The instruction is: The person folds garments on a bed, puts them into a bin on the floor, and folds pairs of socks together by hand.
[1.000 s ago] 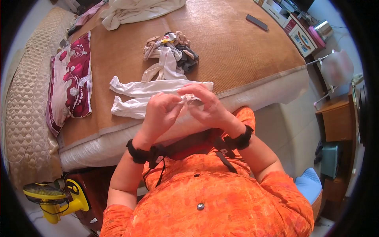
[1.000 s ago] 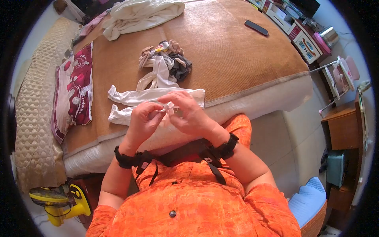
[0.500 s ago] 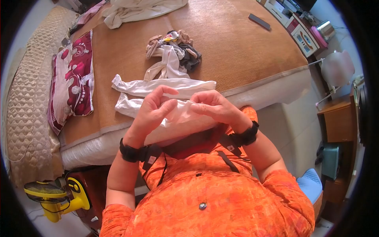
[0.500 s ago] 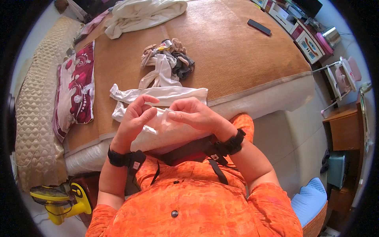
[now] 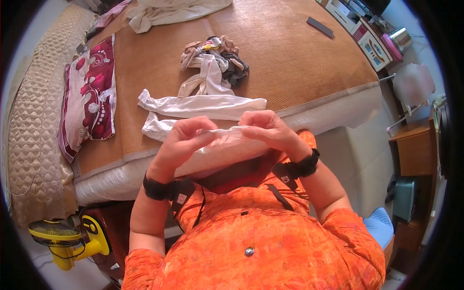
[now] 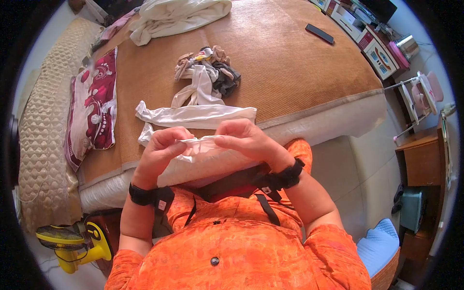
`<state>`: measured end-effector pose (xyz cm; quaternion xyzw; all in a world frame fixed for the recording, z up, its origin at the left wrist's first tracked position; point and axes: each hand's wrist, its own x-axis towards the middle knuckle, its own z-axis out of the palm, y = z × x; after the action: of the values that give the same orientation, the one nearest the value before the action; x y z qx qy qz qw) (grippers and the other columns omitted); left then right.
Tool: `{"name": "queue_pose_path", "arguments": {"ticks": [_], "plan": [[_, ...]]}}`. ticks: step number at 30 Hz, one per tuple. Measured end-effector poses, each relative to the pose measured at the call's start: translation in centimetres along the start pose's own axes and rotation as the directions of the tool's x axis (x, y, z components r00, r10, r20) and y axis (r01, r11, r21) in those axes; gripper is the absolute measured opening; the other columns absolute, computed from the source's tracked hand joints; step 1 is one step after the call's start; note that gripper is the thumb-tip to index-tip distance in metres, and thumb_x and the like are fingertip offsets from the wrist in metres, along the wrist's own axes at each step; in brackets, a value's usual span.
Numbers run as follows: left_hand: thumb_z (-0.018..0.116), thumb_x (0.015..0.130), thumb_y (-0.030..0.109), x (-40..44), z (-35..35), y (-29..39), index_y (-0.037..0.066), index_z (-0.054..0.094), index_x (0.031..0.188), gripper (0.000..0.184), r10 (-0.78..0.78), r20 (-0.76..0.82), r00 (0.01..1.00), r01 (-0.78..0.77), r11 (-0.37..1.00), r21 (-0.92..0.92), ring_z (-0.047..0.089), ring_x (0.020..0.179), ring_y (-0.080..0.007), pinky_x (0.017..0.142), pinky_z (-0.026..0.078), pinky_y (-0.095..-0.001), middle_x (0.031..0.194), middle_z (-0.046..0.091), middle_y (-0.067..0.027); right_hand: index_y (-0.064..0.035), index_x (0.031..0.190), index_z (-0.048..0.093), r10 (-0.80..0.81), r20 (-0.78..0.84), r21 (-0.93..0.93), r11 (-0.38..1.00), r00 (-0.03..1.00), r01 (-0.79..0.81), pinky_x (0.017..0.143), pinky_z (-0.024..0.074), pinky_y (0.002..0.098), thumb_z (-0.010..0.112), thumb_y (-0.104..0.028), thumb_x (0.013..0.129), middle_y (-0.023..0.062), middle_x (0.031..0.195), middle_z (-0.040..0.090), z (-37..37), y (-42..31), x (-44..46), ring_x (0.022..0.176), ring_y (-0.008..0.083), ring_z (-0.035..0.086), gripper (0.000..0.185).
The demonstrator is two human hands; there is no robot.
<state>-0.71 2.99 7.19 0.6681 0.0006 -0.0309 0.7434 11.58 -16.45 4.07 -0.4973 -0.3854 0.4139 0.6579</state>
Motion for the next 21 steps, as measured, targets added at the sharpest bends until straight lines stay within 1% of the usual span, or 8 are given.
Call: {"name": "queue_pose_path", "arguments": {"ticks": [1, 4, 6, 8, 15, 17, 20, 21], "plan": [[0.056, 0.081, 0.012, -0.1, -0.3, -0.2, 0.003, 0.055, 0.073, 0.012, 0.058, 0.024, 0.998, -0.056, 0.997, -0.051, 0.048, 0.079, -0.0108, 0.076, 0.038, -0.0259, 0.079, 0.053, -0.0012, -0.0022, 0.081, 0.058, 0.0, 0.001, -0.001, 1.0, 1.0, 0.0, 0.064, 0.0391, 0.019, 0.056, -0.014, 0.083, -0.0034, 0.075, 0.053, -0.3, 0.0, -0.1, 0.07, 0.0049, 0.048, 0.012], [0.054, 0.081, 0.014, -0.3, -0.6, 0.1, 0.005, 0.05, 0.066, 0.018, 0.048, -0.018, 0.999, -0.05, 0.993, -0.107, 0.046, 0.084, -0.0156, 0.08, 0.035, -0.0295, 0.076, 0.051, -0.0026, -0.0024, 0.073, 0.057, -0.061, -0.035, -0.1, 0.993, 0.998, 0.058, 0.065, 0.0375, 0.0213, 0.058, -0.013, 0.082, -0.0033, 0.071, 0.05, -1.1, 0.1, -0.4, 0.07, 0.0059, 0.046, 0.014], [0.054, 0.082, 0.017, -0.5, -1.0, 0.0, 0.006, 0.048, 0.063, 0.023, 0.038, -0.035, 0.999, -0.041, 0.995, -0.088, 0.045, 0.085, -0.0158, 0.078, 0.035, -0.0279, 0.077, 0.051, -0.0025, -0.0031, 0.068, 0.056, -0.099, -0.034, -0.199, 0.976, 0.995, 0.09, 0.066, 0.0359, 0.0231, 0.06, -0.015, 0.08, -0.0024, 0.069, 0.048, -1.6, 0.3, -0.4, 0.071, 0.0071, 0.044, 0.017], [0.054, 0.082, 0.018, -0.6, -1.6, -0.3, 0.005, 0.049, 0.064, 0.023, 0.084, -0.036, 0.996, -0.082, 0.995, 0.062, 0.045, 0.085, -0.016, 0.078, 0.035, -0.0275, 0.078, 0.051, -0.0027, -0.0032, 0.068, 0.056, -0.081, -0.037, -0.205, 0.976, 0.996, 0.071, 0.066, 0.0355, 0.0233, 0.061, -0.016, 0.079, -0.0022, 0.069, 0.048, -1.5, 0.2, -0.4, 0.071, 0.0077, 0.044, 0.018], [0.057, 0.08, 0.014, -0.5, -0.8, -0.1, 0.003, 0.051, 0.071, 0.015, 0.14, 0.005, 0.99, -0.139, 0.97, 0.2, 0.045, 0.084, -0.0147, 0.078, 0.035, -0.0276, 0.079, 0.05, -0.0029, -0.0041, 0.072, 0.058, -0.085, -0.006, -0.353, 0.933, 0.996, 0.077, 0.069, 0.0355, 0.0249, 0.064, -0.019, 0.076, -0.0006, 0.07, 0.051, -1.1, -0.2, -0.3, 0.074, 0.0102, 0.046, 0.016], [0.059, 0.077, 0.007, -0.4, -0.8, -0.2, 0.003, 0.052, 0.075, 0.009, 0.226, 0.05, 0.973, -0.225, 0.876, 0.428, 0.046, 0.082, -0.0149, 0.076, 0.036, -0.0279, 0.078, 0.05, -0.0037, -0.0045, 0.074, 0.059, -0.095, -0.005, -0.361, 0.929, 0.995, 0.087, 0.07, 0.0358, 0.0254, 0.065, -0.019, 0.075, 0.0001, 0.071, 0.052, -1.0, -0.3, -0.3, 0.075, 0.011, 0.046, 0.015], [0.061, 0.074, 0.003, -0.3, -0.3, 0.7, 0.002, 0.053, 0.076, 0.009, 0.268, 0.109, 0.957, -0.28, 0.758, 0.589, 0.046, 0.077, -0.0168, 0.071, 0.037, -0.0278, 0.077, 0.05, -0.0049, -0.0051, 0.078, 0.061, -0.112, -0.007, -0.378, 0.92, 0.994, 0.101, 0.072, 0.0363, 0.0261, 0.066, -0.018, 0.073, 0.001, 0.073, 0.055, -0.8, -0.7, -0.4, 0.076, 0.0127, 0.047, 0.015], [0.061, 0.074, 0.003, -0.3, -0.1, 0.8, 0.002, 0.053, 0.076, 0.009, 0.268, 0.109, 0.957, -0.28, 0.758, 0.589, 0.046, 0.077, -0.0168, 0.071, 0.037, -0.0278, 0.077, 0.05, -0.0049, -0.0054, 0.079, 0.062, -0.116, -0.01, -0.385, 0.917, 0.993, 0.103, 0.073, 0.0365, 0.0263, 0.067, -0.018, 0.072, 0.0014, 0.074, 0.056, -0.7, -0.8, -0.4, 0.077, 0.0135, 0.047, 0.015]]}}
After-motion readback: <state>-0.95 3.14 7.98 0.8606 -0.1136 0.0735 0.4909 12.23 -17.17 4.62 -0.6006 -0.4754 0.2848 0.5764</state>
